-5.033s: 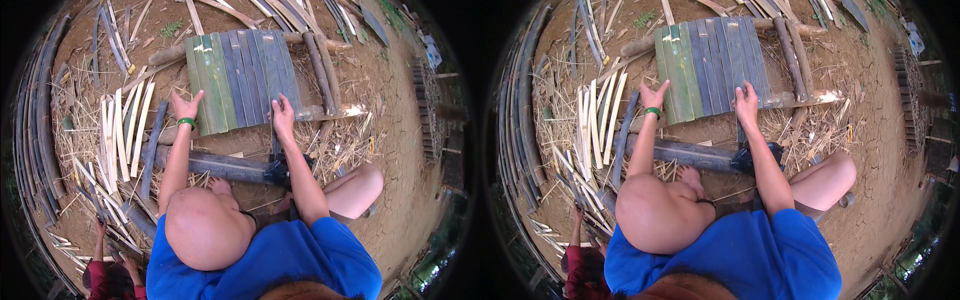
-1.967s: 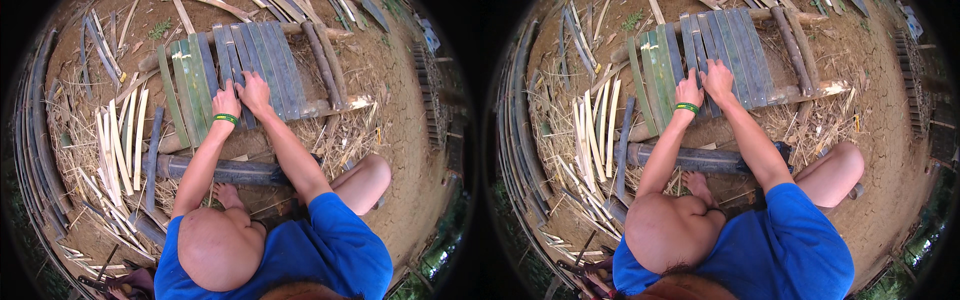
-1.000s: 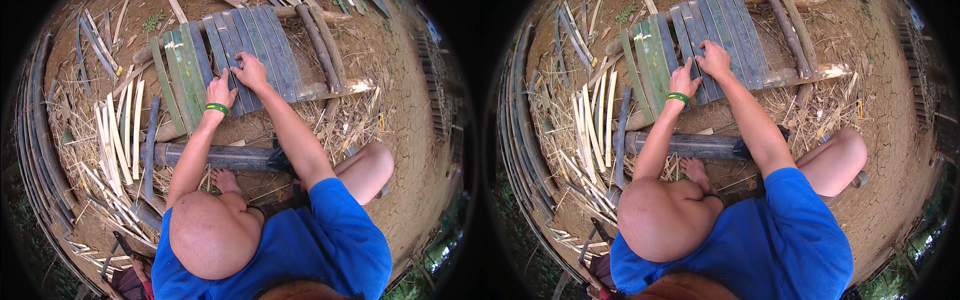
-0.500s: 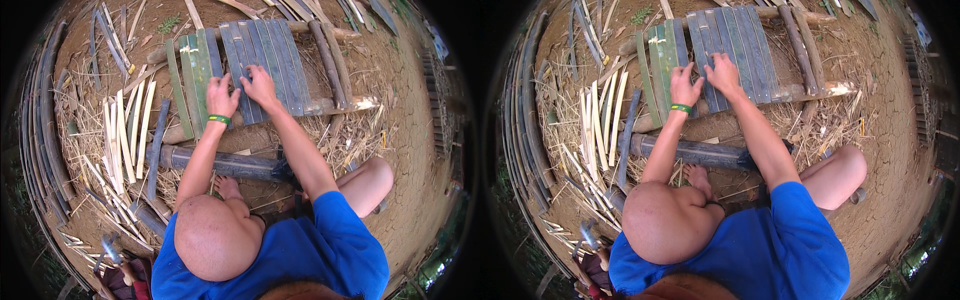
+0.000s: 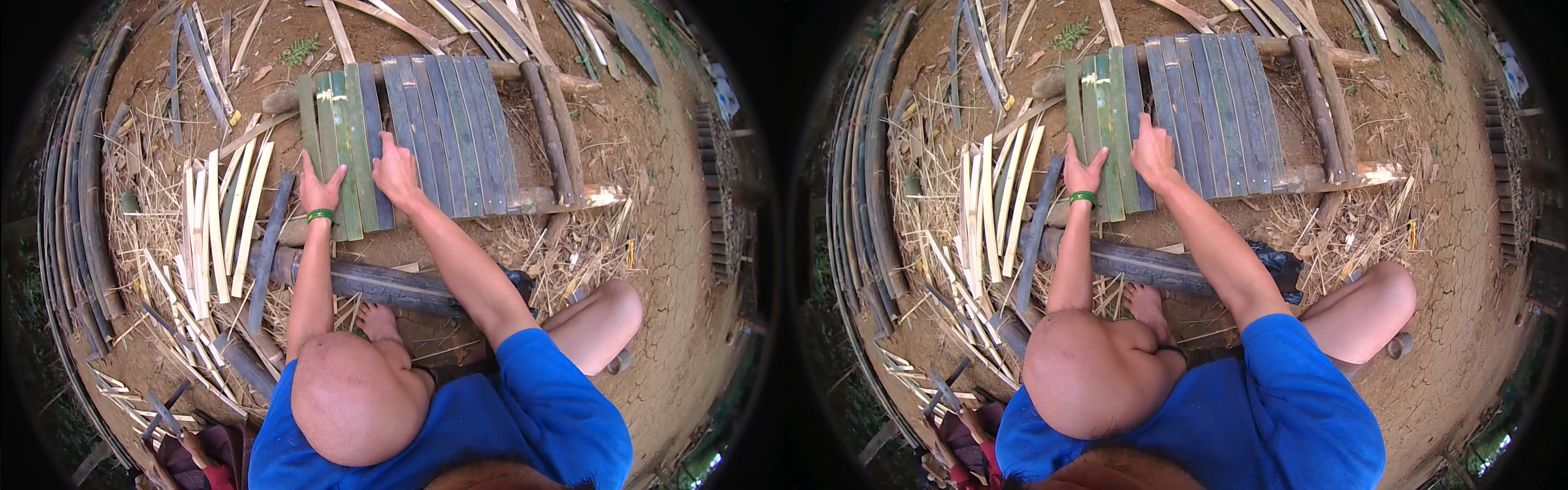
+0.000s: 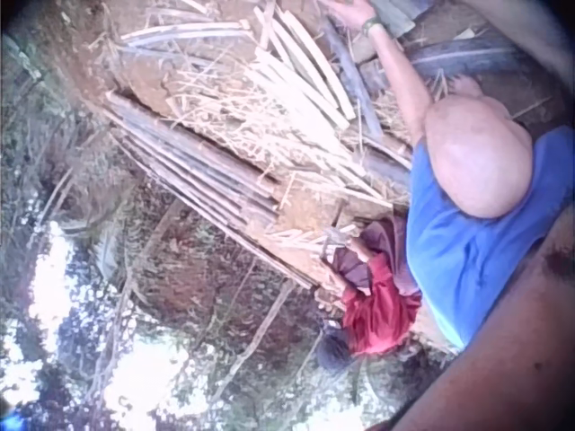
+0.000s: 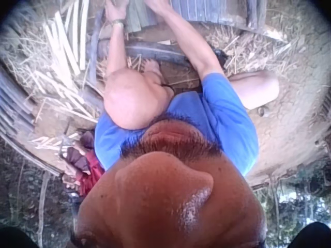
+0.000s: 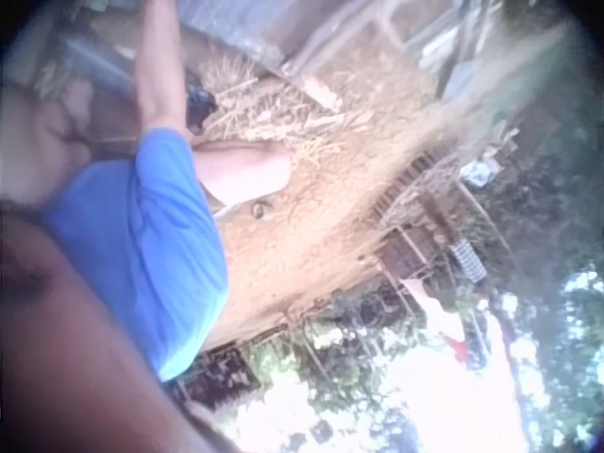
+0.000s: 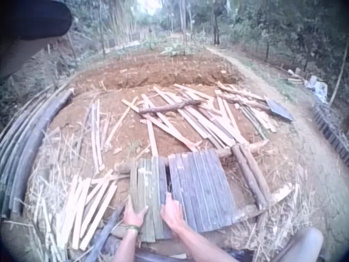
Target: The person sits on the ground and arranges thin bamboo strips onto a wooden frame. They pick up individual strips and place them side-by-side to form a flat surface, occasionally adjusting the alignment of the pieces.
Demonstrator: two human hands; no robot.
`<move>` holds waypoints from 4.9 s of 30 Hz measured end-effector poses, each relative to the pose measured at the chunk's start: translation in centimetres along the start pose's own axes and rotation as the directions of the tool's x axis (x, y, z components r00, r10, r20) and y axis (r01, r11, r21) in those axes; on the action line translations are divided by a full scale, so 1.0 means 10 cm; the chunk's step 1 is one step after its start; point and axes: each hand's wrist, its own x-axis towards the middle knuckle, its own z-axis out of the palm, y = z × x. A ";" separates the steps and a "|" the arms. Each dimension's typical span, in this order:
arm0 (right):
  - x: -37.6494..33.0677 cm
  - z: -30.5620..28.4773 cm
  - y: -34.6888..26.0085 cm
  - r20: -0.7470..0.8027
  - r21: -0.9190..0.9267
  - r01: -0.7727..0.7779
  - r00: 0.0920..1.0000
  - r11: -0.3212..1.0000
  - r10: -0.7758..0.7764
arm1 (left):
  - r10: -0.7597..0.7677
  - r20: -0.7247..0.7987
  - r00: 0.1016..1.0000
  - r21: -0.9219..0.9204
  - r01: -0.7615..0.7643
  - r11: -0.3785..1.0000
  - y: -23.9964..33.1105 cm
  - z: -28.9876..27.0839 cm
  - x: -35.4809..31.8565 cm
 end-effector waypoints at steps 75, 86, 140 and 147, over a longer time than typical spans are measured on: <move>-0.49 -0.03 -0.17 0.572 -0.324 0.680 0.695 0.658 -0.436 | -0.087 0.609 0.788 -0.689 0.580 0.435 -0.26 0.00 0.27; -0.49 0.03 -0.08 0.532 -0.376 0.652 0.733 0.658 -0.423 | -0.068 0.604 0.794 -0.708 0.574 0.412 -0.24 -0.01 0.26; 3.25 0.31 0.55 0.489 0.049 0.466 0.760 0.883 -0.428 | -0.117 0.728 0.676 -0.559 0.683 0.470 -0.07 -0.05 0.28; 3.23 0.34 0.49 0.462 -0.034 0.500 0.775 0.865 -0.430 | -0.097 0.712 0.696 -0.583 0.662 0.470 -0.05 -0.03 0.27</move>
